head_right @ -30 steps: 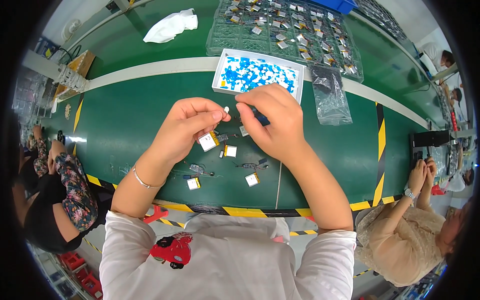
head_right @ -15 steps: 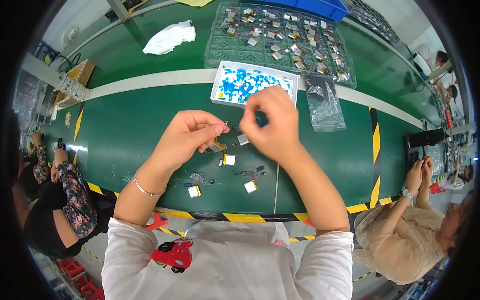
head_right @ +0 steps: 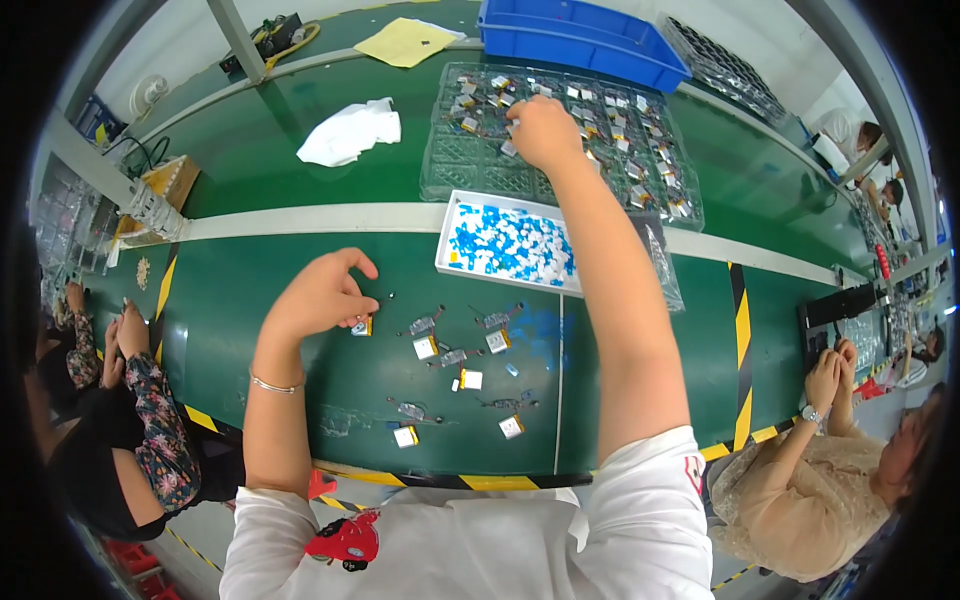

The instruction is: The person assembles small electronic components by hand, connecting wires to circuit boards and plastic housings at a production workbench.

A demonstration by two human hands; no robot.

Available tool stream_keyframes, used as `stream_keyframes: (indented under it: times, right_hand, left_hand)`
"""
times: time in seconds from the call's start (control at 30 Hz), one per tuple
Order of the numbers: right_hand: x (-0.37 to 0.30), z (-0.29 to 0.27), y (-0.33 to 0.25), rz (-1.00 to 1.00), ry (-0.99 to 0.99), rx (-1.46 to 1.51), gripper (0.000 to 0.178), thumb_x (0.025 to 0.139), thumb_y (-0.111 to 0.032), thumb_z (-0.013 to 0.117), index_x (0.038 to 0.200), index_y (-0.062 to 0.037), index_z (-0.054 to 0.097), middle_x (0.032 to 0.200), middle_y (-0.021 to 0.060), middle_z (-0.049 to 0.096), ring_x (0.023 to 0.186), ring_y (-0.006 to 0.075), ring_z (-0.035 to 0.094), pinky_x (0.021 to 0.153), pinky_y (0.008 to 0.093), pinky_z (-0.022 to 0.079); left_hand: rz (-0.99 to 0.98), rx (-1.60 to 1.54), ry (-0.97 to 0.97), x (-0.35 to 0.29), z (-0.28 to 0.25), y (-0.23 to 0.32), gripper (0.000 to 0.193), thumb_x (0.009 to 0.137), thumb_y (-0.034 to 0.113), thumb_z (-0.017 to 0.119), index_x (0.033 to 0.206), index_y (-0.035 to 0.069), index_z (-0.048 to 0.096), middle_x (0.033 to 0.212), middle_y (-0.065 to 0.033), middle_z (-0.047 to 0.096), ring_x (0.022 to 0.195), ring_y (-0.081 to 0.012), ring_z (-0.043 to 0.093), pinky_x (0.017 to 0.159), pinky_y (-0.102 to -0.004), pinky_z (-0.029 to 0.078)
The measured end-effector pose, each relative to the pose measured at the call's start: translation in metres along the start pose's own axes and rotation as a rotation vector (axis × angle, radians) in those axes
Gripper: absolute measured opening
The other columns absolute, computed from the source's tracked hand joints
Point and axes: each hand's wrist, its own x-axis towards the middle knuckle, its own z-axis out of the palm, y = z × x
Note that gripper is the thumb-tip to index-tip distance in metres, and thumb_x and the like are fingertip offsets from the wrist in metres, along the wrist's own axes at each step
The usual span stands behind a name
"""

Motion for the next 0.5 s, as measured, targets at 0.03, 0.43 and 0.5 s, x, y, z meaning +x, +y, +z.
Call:
stream_keyframes:
  times: [0.03,0.43,0.5]
  right_hand:
    - [0.007,0.005,-0.003,0.117,-0.151,-0.023,0.018,0.076,-0.015,0.061,0.092,-0.0148,0.070,0.104,0.0114,0.059,0.106,0.0281,0.053,0.087,0.0395,0.047]
    - [-0.032,-0.057,-0.048,-0.079,0.129,0.013,0.010,0.079,-0.006,0.056,0.087,-0.0072,0.061,0.084,0.0124,0.060,0.079,0.0328,0.060,0.069,0.0418,0.049]
    - [-0.057,-0.076,-0.068,-0.181,0.241,0.126,0.011,0.079,-0.006,0.056,0.089,-0.0064,0.060,0.084,0.0123,0.060,0.076,0.0328,0.060,0.067,0.0414,0.049]
  left_hand:
    - [-0.036,-0.022,0.047,0.002,0.001,-0.002,0.026,0.069,0.006,0.070,0.088,-0.002,0.054,0.060,-0.0094,0.061,0.051,-0.0128,0.057,0.047,-0.0256,0.044]
    - [0.285,0.272,0.689,-0.010,0.023,0.025,0.017,0.076,0.015,0.066,0.085,0.002,0.061,0.071,-0.0105,0.062,0.060,-0.0236,0.058,0.055,-0.0332,0.046]
    - [0.373,0.118,0.678,-0.008,0.034,0.033,0.017,0.077,0.015,0.065,0.089,0.003,0.061,0.076,-0.0097,0.063,0.062,-0.0230,0.060,0.056,-0.0334,0.047]
